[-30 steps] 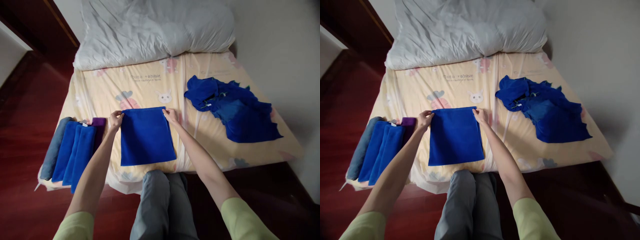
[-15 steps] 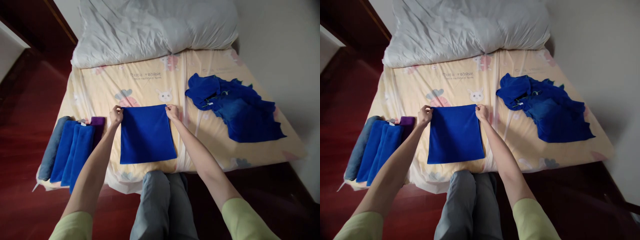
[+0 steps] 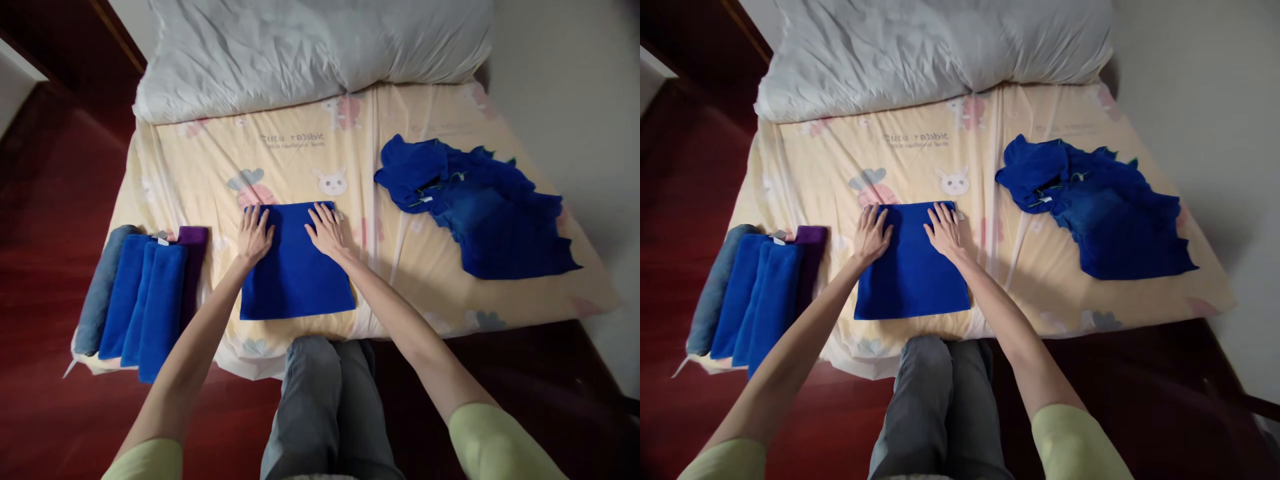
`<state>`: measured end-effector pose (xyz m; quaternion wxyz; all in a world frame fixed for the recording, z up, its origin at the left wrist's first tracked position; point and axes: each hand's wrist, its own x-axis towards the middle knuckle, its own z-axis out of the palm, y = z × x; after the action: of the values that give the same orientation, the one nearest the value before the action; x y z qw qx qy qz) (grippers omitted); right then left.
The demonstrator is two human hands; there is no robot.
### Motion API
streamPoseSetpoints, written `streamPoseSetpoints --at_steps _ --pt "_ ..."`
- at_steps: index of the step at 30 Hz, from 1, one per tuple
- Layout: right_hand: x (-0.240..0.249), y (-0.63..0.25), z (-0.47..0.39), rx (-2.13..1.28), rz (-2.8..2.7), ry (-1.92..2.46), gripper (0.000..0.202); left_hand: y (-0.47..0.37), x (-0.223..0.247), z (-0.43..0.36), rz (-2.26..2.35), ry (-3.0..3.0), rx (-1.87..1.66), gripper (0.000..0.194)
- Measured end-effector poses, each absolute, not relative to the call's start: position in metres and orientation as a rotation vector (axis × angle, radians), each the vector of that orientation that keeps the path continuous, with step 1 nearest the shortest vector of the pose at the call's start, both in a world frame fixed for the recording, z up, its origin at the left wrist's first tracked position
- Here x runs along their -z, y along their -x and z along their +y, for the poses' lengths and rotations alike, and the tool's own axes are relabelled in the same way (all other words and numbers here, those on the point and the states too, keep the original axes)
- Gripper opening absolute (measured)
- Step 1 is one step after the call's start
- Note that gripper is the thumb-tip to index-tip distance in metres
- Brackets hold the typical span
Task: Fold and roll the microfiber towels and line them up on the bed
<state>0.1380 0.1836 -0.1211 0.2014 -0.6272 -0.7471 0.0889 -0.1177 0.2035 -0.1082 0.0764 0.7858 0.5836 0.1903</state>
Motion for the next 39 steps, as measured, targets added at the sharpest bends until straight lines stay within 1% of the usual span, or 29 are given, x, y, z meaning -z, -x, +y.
streamPoseSetpoints --at_steps 2,5,8,12,16,19,24,30,35,37,39 --pt "0.130 -0.137 0.185 -0.296 -2.123 1.796 0.061 0.116 0.121 0.199 1.671 -2.376 -0.500 0.064" --pt "0.130 -0.135 0.189 -0.339 -2.133 1.880 0.066 0.114 0.130 0.196 1.721 -2.332 -0.496 0.067" --pt "0.120 -0.127 0.176 -0.333 -2.192 1.878 0.065 0.104 0.126 0.178 1.686 -2.378 -0.486 0.066" --pt "0.111 -0.109 0.131 -0.286 -2.346 1.657 0.062 0.083 0.122 0.127 1.401 -2.524 -0.414 0.063" --pt "0.109 -0.097 0.099 -0.343 -2.387 1.703 0.061 0.075 0.122 0.088 1.421 -2.493 -0.421 0.064" --pt "0.107 -0.098 0.081 -0.336 -2.387 1.670 0.065 0.087 0.118 0.065 1.427 -2.493 -0.426 0.064" --pt "0.111 -0.115 0.030 -0.353 -2.339 1.681 0.066 0.135 0.115 0.014 1.471 -2.492 -0.428 0.064" --pt "0.125 -0.151 -0.037 -0.272 -2.266 1.750 0.068 0.186 0.129 -0.037 1.607 -2.396 -0.480 0.071" --pt "0.123 -0.156 -0.053 -0.251 -2.283 1.824 0.066 0.189 0.124 -0.046 1.664 -2.384 -0.481 0.074" --pt "0.121 -0.152 -0.057 -0.213 -2.261 1.810 0.066 0.183 0.116 -0.045 1.600 -2.458 -0.495 0.072" --pt "0.123 -0.148 -0.066 -0.198 -2.265 1.763 0.065 0.176 0.111 -0.047 1.440 -2.571 -0.482 0.067"
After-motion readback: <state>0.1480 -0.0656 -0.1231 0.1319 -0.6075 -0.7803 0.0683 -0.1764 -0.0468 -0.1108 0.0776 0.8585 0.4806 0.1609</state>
